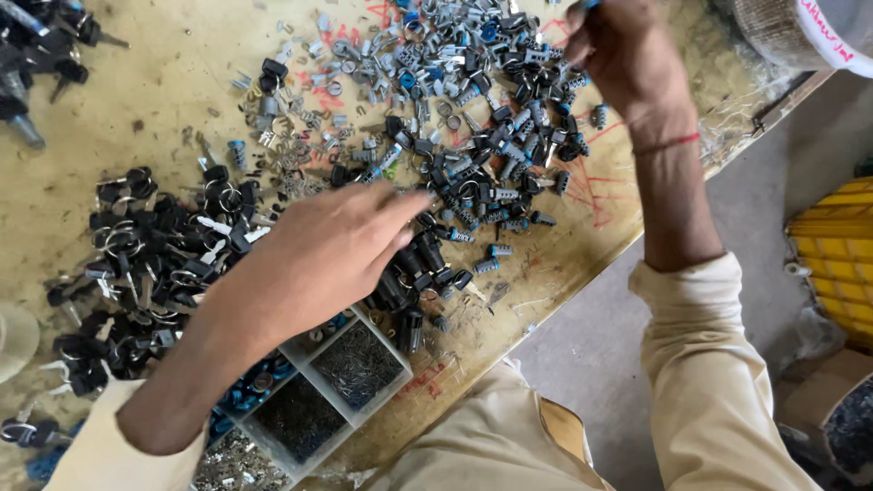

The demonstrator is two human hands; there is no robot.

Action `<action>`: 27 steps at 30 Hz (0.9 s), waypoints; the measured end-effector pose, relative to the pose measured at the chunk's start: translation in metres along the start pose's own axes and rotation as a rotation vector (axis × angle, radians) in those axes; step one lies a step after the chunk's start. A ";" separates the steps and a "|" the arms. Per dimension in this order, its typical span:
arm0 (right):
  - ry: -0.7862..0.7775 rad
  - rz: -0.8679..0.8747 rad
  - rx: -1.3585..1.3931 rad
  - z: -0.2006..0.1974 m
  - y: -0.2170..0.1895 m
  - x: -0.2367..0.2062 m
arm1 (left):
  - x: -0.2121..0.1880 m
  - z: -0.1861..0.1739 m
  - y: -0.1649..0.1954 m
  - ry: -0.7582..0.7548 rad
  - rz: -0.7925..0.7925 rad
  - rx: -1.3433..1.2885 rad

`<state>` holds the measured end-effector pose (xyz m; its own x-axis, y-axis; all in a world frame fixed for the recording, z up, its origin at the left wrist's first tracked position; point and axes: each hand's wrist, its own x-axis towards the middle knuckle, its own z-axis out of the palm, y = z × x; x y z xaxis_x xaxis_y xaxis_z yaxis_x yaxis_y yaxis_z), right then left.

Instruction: The person sits at a cluttered workbench covered with small black and blue plastic fittings and picks up blue round caps and black cylindrical bodies, pressing the caps onto the bodies one at a time and placing completed assemblies into a compartmented plastic organizer box. They repeatedly reach into the mixed pile, fit a cap to a body, and set the joined piece into the tray.

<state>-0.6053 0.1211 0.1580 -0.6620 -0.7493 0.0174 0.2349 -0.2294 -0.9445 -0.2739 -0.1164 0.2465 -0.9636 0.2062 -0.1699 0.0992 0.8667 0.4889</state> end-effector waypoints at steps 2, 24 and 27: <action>-0.007 0.124 0.010 0.037 0.000 -0.020 | 0.014 0.007 -0.002 0.238 0.062 0.003; -0.082 -0.224 -0.885 0.110 -0.038 -0.089 | 0.039 0.051 -0.022 0.714 0.219 -0.231; 0.165 -0.300 -0.962 0.042 -0.038 -0.051 | 0.039 0.054 -0.037 0.663 0.109 0.019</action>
<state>-0.5507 0.1423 0.2066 -0.7064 -0.6314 0.3200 -0.5801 0.2574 -0.7728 -0.3020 -0.1155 0.1757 -0.8957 -0.0242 0.4439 0.2030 0.8660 0.4570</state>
